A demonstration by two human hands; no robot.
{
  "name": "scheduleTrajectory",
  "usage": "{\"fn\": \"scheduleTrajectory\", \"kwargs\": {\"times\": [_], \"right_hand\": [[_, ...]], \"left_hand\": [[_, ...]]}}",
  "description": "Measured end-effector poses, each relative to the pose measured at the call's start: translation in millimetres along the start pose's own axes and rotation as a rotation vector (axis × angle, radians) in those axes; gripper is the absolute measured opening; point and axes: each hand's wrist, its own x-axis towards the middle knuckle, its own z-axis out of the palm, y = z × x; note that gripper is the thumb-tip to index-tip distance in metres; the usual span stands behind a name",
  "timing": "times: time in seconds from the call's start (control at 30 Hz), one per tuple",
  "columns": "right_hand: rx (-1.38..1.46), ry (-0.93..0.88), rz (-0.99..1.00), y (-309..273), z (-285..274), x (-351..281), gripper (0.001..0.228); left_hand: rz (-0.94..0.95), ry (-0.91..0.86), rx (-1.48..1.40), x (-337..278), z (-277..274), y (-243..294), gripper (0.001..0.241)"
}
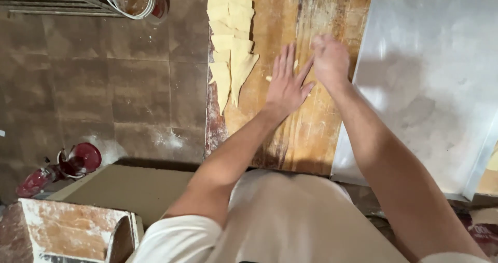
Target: Shaping strips of dough into croissant-like shapes and arranging them on a metal baking tray.
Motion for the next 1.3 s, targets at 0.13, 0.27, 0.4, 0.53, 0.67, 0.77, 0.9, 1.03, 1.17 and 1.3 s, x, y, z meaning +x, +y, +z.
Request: {"fn": "scheduleTrajectory", "kwargs": {"times": [0.13,0.27,0.4,0.53,0.67,0.77,0.9,1.03,1.17,1.3], "right_hand": [[0.022,0.258,0.066,-40.2,-25.8,-41.9,0.024],[-0.004,-0.012,-0.082,-69.3,-9.5,-87.3,0.054],[-0.503,-0.211,-0.105,-67.8,20.9,-40.1,0.098],[-0.495,-0.12,-0.147,-67.8,14.1,-0.1,0.101],[-0.467,-0.112,-0.323,-18.2,16.2,-54.3,0.053],[-0.599,0.271,-0.39,53.2,-6.1,-72.6,0.04],[-0.29,0.431,-0.209,84.8,-106.0,-10.7,0.029],[-0.327,0.326,-0.248,141.3,-122.2,44.9,0.038],[-0.278,0.368,-0.365,109.2,-109.5,9.6,0.047],[0.331,-0.52,-0.078,-14.3,-89.4,-76.6,0.041]], "left_hand": [[0.0,0.075,-0.014,37.4,-21.0,1.5,0.083],[-0.171,0.152,-0.17,-39.7,-102.0,-11.4,0.07],[-0.27,0.354,0.157,-123.0,-78.8,-103.8,0.06],[-0.208,0.351,0.127,-109.0,-81.3,-147.0,0.063],[-0.266,0.215,-0.099,-81.7,-92.5,-154.3,0.067],[-0.326,0.119,-0.151,-69.5,-97.0,-167.3,0.064],[-0.383,0.057,-0.159,-69.7,-104.6,-180.3,0.055],[-0.365,-0.058,0.091,-98.1,-93.6,-169.6,0.035],[-0.581,-0.186,-0.633,-117.5,-121.3,-90.9,0.042],[-0.371,-0.191,-1.048,-122.4,-92.5,-16.4,0.039]]}}
